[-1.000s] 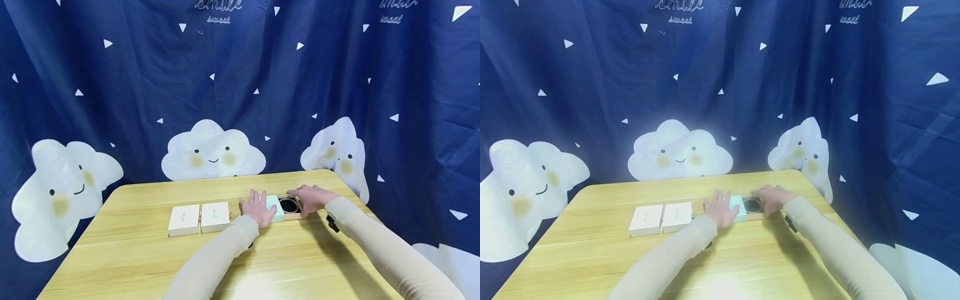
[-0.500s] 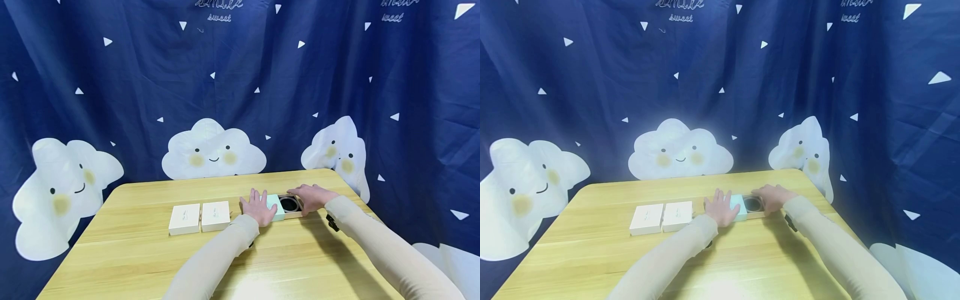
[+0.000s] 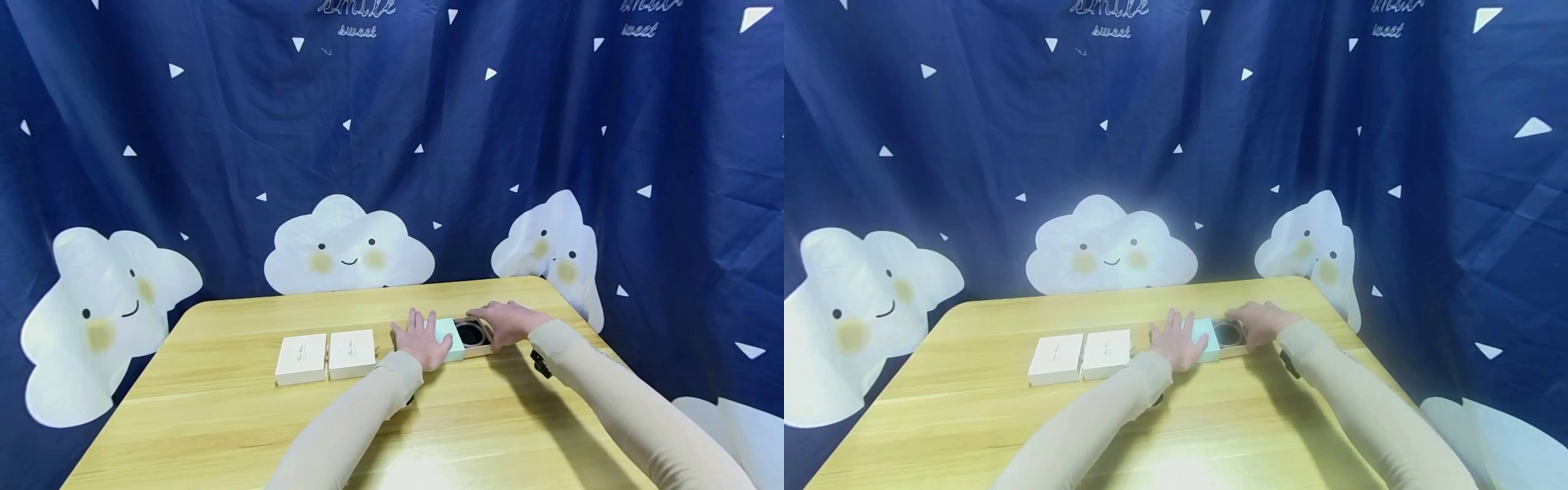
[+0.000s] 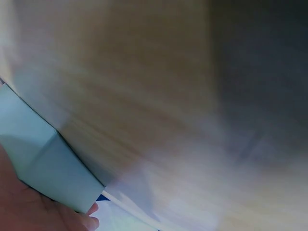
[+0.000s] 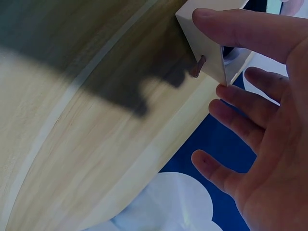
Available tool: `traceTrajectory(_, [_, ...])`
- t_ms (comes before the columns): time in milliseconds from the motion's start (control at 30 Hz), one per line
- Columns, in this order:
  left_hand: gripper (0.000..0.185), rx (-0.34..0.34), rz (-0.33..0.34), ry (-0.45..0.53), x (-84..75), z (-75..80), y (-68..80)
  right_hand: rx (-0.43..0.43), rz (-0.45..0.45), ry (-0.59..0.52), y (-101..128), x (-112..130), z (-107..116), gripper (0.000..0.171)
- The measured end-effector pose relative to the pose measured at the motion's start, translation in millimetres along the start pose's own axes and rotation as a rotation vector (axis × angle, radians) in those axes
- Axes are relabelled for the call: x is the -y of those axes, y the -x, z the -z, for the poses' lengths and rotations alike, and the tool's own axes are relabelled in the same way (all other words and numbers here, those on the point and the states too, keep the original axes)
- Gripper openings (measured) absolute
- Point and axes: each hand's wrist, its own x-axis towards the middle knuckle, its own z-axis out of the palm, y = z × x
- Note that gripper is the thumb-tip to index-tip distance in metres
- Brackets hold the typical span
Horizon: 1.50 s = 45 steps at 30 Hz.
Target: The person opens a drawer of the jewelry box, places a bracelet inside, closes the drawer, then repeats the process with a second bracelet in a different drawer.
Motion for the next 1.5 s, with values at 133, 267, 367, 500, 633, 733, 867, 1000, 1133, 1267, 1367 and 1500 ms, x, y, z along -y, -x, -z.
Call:
traceTrajectory(133, [0.077,-0.001,-0.002,0.001,-0.3,0.3,0.4,0.000,0.005,-0.001,-1,0,0,0.096])
traceTrajectory(267, [0.078,-0.003,-0.007,0.001,-0.2,1.5,1.8,-0.001,0.009,-0.004,-2,1,0,0.097])
traceTrajectory(367, [0.078,-0.001,-0.008,-0.005,-0.4,2.5,2.4,-0.002,0.007,-0.006,-1,2,1,0.097])
traceTrajectory(500, [0.078,0.000,-0.008,-0.001,-0.8,4.2,3.9,-0.004,0.011,0.000,-2,4,1,0.097])
traceTrajectory(633, [0.077,0.007,-0.010,0.002,-1.2,5.3,4.6,-0.008,0.013,0.004,-1,7,1,0.096])
traceTrajectory(733, [0.077,0.006,-0.009,0.001,-1.2,4.6,3.5,-0.013,0.014,0.003,-1,8,2,0.096])
traceTrajectory(867, [0.077,0.012,-0.002,-0.002,-0.6,2.5,1.3,-0.011,0.014,-0.004,-1,10,3,0.096])
traceTrajectory(1000, [0.078,0.032,0.005,-0.004,-0.4,1.7,0.2,-0.004,0.014,-0.011,-2,12,4,0.095])
traceTrajectory(1133, [0.078,0.029,0.001,0.000,-0.6,3.1,1.7,-0.001,0.010,-0.008,-3,13,3,0.095])
traceTrajectory(1267, [0.077,0.023,-0.002,-0.005,-0.3,2.9,2.5,0.006,0.005,-0.007,-4,15,2,0.096])
traceTrajectory(1367, [0.077,0.022,0.000,-0.002,-0.1,2.7,2.7,0.008,0.009,-0.012,-5,17,3,0.095])
traceTrajectory(1500, [0.077,0.021,0.000,0.010,0.4,2.4,2.5,0.001,0.015,-0.013,-5,18,3,0.095])
